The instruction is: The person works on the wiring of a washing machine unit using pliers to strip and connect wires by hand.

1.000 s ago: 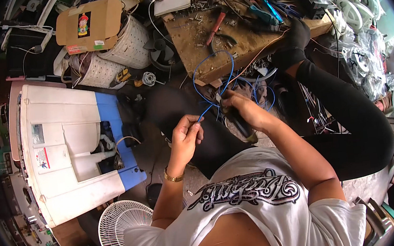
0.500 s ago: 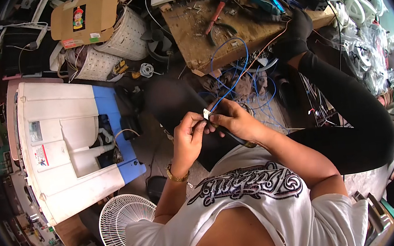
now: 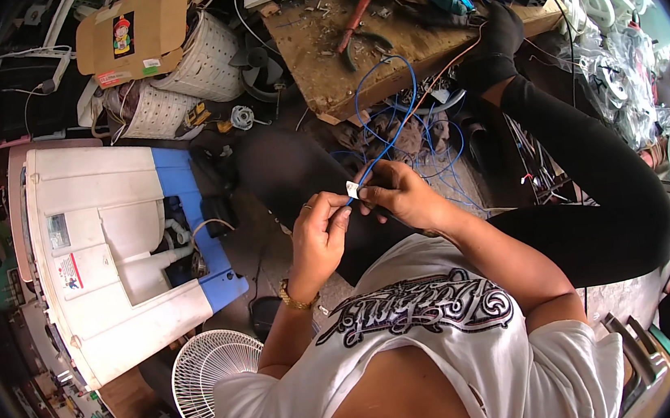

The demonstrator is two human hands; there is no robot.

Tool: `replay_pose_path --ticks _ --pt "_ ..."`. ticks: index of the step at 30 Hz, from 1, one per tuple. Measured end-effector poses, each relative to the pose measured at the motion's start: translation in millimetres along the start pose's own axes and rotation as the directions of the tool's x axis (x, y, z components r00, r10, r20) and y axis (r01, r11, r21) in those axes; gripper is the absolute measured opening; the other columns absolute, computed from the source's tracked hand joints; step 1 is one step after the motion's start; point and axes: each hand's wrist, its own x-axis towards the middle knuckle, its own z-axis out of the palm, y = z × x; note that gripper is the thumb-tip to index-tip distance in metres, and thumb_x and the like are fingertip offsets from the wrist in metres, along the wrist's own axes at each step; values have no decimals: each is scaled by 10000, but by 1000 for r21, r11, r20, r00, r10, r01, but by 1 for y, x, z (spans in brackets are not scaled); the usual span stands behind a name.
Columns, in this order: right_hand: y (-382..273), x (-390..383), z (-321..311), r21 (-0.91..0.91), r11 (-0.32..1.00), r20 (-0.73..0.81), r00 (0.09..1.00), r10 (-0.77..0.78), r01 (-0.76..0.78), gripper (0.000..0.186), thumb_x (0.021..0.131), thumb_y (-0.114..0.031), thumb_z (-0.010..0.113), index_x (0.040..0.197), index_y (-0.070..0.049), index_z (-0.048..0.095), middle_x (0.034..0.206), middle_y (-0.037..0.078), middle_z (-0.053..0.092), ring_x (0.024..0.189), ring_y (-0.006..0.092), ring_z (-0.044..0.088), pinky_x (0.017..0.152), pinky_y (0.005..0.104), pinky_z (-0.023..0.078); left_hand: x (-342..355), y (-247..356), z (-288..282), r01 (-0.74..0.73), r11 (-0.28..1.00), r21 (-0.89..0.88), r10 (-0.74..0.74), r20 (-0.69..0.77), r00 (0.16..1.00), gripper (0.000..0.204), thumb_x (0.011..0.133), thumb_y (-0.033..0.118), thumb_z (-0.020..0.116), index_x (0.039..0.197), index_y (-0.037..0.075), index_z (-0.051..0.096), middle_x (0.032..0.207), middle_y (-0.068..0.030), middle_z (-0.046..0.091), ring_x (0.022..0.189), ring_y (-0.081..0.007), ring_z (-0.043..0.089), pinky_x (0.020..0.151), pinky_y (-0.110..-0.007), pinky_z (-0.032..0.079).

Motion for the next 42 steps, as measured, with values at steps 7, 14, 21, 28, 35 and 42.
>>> replay_pose_path --ticks 7,14,21,28,35,42 --pt "-7 1 -11 -58 997 -41 998 38 -41 181 955 -100 618 1081 26 588 875 74 647 781 124 619 598 261 495 -10 -2 4 139 982 -125 -136 35 990 66 915 44 634 974 24 611 792 -89 640 666 -246 575 660 -339 438" --pt "-12 7 -25 -119 993 -106 994 -27 15 132 939 -101 621 990 21 616 835 64 664 745 111 607 661 258 479 -13 -3 3 126 983 -135 -121 51 991 47 946 19 608 985 -8 601 684 -54 594 598 -102 514 577 -265 416" --pt "-15 12 -33 -163 983 -125 987 -104 82 118 931 -88 624 984 18 617 846 67 667 773 134 617 726 276 487 -13 -4 0 205 966 -155 -190 102 976 52 962 17 584 1003 -13 594 669 -25 556 583 -76 449 555 -242 365" --pt "-32 23 -81 -152 985 -353 926 -134 84 155 949 -151 613 1014 -10 617 847 35 639 737 127 608 668 260 491 -23 -4 -1 315 902 -296 -289 129 949 52 956 25 591 1001 0 594 657 -22 533 571 -82 473 543 -262 378" --pt "-32 11 -89 126 986 -286 956 -73 113 222 989 -143 536 1173 -19 551 854 69 620 734 132 597 613 265 485 -20 -7 6 414 752 -512 -343 233 910 89 1000 34 510 1074 -15 525 758 -38 589 685 -76 549 653 -230 445" --pt "-34 6 -73 -188 973 -262 948 -181 134 206 975 -118 574 1167 -47 552 876 36 623 785 104 591 656 260 490 3 -8 32 446 704 -553 -198 450 871 100 993 47 498 1080 2 515 761 -49 606 701 -105 591 682 -251 469"
